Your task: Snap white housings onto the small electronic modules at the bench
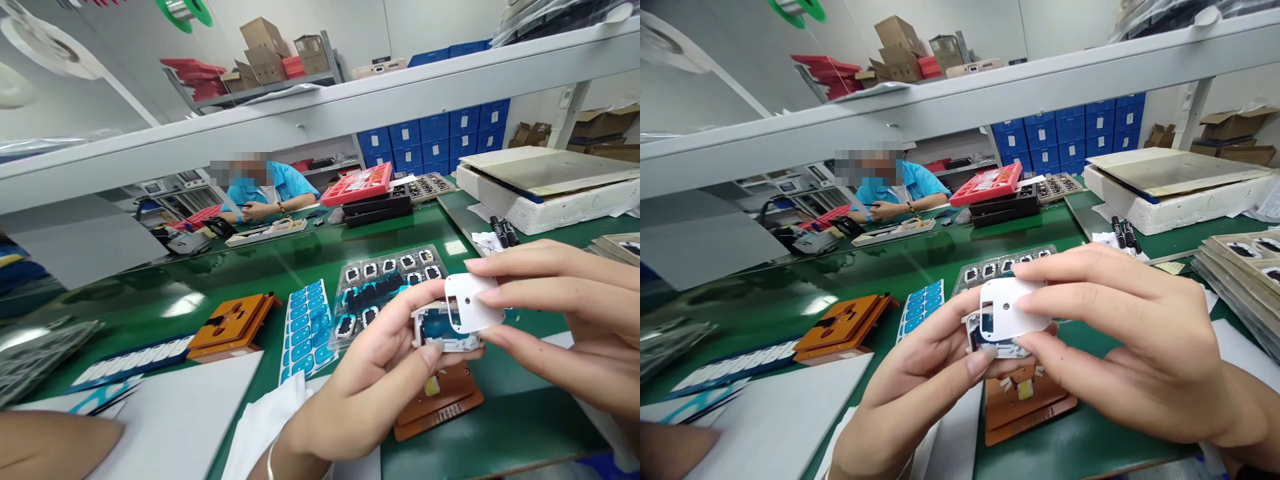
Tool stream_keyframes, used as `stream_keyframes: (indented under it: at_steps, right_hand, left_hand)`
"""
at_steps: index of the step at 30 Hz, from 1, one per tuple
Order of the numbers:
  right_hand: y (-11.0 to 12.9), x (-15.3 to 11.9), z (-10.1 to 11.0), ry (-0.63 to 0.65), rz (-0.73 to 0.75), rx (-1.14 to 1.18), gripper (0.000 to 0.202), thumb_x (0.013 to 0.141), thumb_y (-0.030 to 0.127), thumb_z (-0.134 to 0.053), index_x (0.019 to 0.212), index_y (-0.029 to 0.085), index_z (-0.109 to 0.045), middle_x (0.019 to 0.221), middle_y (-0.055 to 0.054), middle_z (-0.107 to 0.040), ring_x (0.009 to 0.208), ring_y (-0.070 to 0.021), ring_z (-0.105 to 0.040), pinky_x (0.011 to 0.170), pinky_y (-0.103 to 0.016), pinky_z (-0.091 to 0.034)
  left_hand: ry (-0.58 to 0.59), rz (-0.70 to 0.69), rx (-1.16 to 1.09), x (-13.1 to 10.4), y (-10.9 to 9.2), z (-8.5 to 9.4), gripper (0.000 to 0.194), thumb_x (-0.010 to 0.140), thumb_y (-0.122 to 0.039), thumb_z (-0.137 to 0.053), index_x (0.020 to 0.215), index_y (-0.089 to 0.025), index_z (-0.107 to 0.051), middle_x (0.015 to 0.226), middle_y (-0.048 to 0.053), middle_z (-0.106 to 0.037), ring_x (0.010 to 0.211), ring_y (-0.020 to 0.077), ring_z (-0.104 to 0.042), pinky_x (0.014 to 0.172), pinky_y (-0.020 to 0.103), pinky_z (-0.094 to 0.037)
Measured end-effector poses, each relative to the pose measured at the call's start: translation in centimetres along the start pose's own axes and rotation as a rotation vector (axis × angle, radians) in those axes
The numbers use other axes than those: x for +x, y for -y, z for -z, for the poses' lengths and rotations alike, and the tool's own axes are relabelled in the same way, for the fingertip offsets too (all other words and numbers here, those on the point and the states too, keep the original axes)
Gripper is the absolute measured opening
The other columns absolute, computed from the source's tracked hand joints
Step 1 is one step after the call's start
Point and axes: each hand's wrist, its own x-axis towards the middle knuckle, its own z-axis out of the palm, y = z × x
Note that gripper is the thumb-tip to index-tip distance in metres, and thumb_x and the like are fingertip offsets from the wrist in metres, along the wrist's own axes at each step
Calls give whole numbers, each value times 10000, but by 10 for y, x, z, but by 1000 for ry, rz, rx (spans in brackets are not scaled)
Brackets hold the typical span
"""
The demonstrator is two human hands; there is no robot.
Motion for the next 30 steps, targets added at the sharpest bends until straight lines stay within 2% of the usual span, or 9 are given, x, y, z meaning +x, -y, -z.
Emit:
stream_keyframes:
  at_steps: [4, 8, 11, 15, 18, 23, 30]
  right_hand:
    - [-1, 1, 0, -13, -5, 35, 129, 834, 76, -705, 928, 153, -748, 1081, -65, -748, 967, -148, -719, 860, -196, -590]
    - [2, 0, -1, -58, -49, 50, 128, 824, 88, -722, 929, 157, -748, 1087, -55, -749, 956, -142, -719, 877, -204, -577]
    - [3, -3, -3, -92, -71, 46, 120, 843, 127, -717, 944, 185, -745, 1088, -42, -749, 956, -159, -723, 896, -246, -583]
    - [4, -6, -5, -105, -90, 16, 115, 894, 178, -659, 965, 220, -740, 1091, -25, -745, 967, -167, -721, 879, -277, -600]
    - [5, -5, -6, -95, -77, 20, 107, 891, 168, -661, 950, 201, -744, 1075, -41, -748, 955, -165, -722, 868, -268, -603]
    - [5, -4, -7, -106, -66, 5, 85, 898, 182, -663, 893, 184, -748, 1060, -63, -753, 942, -171, -726, 868, -270, -605]
    - [5, -2, -9, -90, -21, 25, 93, 877, 126, -667, 895, 155, -754, 1027, -78, -758, 902, -156, -727, 827, -214, -619]
  left_hand:
    - [-28, 17, 2, 0, -1, 0, 456, 1020, -79, -434, 1336, -368, -587, 1379, 20, -615, 1230, 211, -632, 1073, 304, -534]
    - [-67, 24, -7, 2, 0, -1, 375, 1022, -117, -447, 1281, -331, -615, 1329, 35, -624, 1157, 206, -675, 952, 234, -594]
    - [-111, -1, -29, 3, 1, -2, 306, 1010, -123, -478, 1213, -289, -637, 1236, 35, -648, 1090, 203, -705, 898, 246, -619]
    - [-157, 9, -90, 3, -3, -6, 208, 1010, -194, -516, 1153, -228, -662, 1164, 41, -692, 1067, 199, -709, 984, 335, -590]
    - [-153, 43, -185, 2, -7, -7, 242, 989, -247, -537, 1180, -184, -671, 1191, 64, -698, 1103, 217, -692, 1054, 377, -545]
    - [-164, 74, -227, -2, -8, -7, 479, 825, -47, -530, 1268, -193, -640, 1291, 56, -666, 1157, 220, -668, 1070, 331, -519]
    - [-201, 86, -178, -3, -8, -10, 378, 952, -82, -508, 1253, -255, -660, 1269, 41, -678, 1166, 229, -668, 1080, 344, -520]
